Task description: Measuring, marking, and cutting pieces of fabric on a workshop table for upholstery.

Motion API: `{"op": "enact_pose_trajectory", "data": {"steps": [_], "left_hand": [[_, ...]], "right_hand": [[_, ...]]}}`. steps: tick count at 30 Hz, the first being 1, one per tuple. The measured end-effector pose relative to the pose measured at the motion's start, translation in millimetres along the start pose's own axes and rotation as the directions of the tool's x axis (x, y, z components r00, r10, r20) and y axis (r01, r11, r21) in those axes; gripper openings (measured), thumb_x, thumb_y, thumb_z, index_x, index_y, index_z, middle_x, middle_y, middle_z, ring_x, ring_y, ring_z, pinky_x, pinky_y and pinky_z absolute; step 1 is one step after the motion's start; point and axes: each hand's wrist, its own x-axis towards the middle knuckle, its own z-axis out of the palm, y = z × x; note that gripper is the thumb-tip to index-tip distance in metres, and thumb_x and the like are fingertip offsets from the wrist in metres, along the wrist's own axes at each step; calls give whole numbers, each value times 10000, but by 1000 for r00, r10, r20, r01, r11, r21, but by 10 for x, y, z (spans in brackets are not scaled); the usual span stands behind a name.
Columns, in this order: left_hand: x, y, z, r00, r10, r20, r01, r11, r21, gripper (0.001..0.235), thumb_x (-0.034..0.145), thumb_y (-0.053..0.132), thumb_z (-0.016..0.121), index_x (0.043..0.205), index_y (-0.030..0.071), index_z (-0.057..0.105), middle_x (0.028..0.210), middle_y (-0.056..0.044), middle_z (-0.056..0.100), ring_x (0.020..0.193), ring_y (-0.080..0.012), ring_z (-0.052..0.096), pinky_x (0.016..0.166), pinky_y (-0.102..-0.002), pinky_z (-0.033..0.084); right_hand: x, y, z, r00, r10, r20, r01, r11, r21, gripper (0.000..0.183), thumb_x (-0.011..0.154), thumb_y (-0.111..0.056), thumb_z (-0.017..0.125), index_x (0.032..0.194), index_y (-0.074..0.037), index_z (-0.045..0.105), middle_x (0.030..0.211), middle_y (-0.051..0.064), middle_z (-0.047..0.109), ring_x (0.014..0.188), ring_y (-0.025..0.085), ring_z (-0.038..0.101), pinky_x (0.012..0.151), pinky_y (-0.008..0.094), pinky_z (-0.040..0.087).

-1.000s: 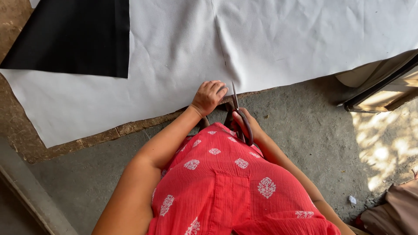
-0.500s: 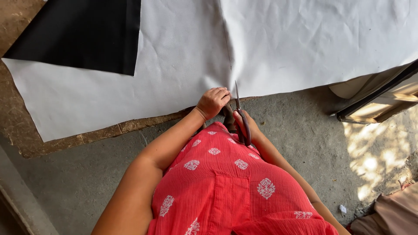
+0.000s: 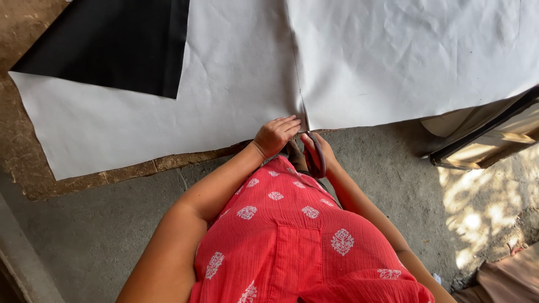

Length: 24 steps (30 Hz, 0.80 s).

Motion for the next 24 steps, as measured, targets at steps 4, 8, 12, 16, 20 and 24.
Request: {"op": "enact_pose_trajectory", "data": {"steps": [4, 8, 12, 16, 20, 24], "left_hand": [[-11, 1, -13, 1000, -23, -19, 23, 1000, 8, 135, 1048, 196, 583, 1071, 173, 714, 1130, 27, 749, 1100, -162, 721, 948, -294, 571], [-20, 35, -23, 999, -35, -31, 36, 999, 36, 130, 1043, 198, 591, 1051, 176, 718, 1123, 36, 756, 1091, -153, 725, 939, -289, 575], [3, 33, -81, 998, -64, -11, 65, 998, 14, 138, 1055, 216, 565, 1019, 199, 697, 1136, 58, 738, 1153, -146, 702, 974, -292, 563], [115, 64, -239, 995, -96, -28, 96, 995, -7, 144, 1053, 229, 561, 992, 200, 689, 1122, 58, 737, 1168, -140, 695, 991, -296, 557], [89, 114, -253, 995, -90, -49, 89, 996, -23, 148, 1051, 211, 563, 976, 202, 690, 1110, 59, 733, 1179, -141, 688, 993, -295, 554], [138, 109, -300, 992, -120, -35, 121, 993, 4, 178, 1068, 246, 537, 973, 227, 687, 1081, 81, 729, 1166, -112, 687, 985, -273, 550]], "right_hand": [[-89, -202, 106, 999, 8, -49, -6, 1000, 26, 430, 1009, -441, 691, 920, -27, 618, 565, 156, 559, 386, 251, 585, 373, 327, 468], [160, -315, 88, 1000, -16, -9, 16, 1000, -18, 482, 1012, -478, 691, 1016, -6, 595, 653, 199, 599, 465, 274, 622, 411, 360, 506], [342, -500, 113, 999, 15, -29, -15, 1000, -8, 477, 983, -509, 716, 953, -45, 612, 618, 158, 558, 436, 258, 592, 398, 349, 484], [664, -317, 17, 999, 22, -43, -23, 999, -29, 522, 972, -567, 718, 915, -70, 570, 674, 174, 570, 560, 237, 600, 451, 341, 475], [729, -686, 57, 999, 49, -2, -48, 976, -214, 732, 914, -742, 692, 1144, -58, 569, 1056, 319, 583, 906, 400, 654, 634, 463, 615], [1146, -422, -120, 997, -55, -54, 42, 975, -220, 630, 951, -687, 707, 938, -68, 589, 781, 202, 577, 751, 290, 604, 590, 401, 508]]}}
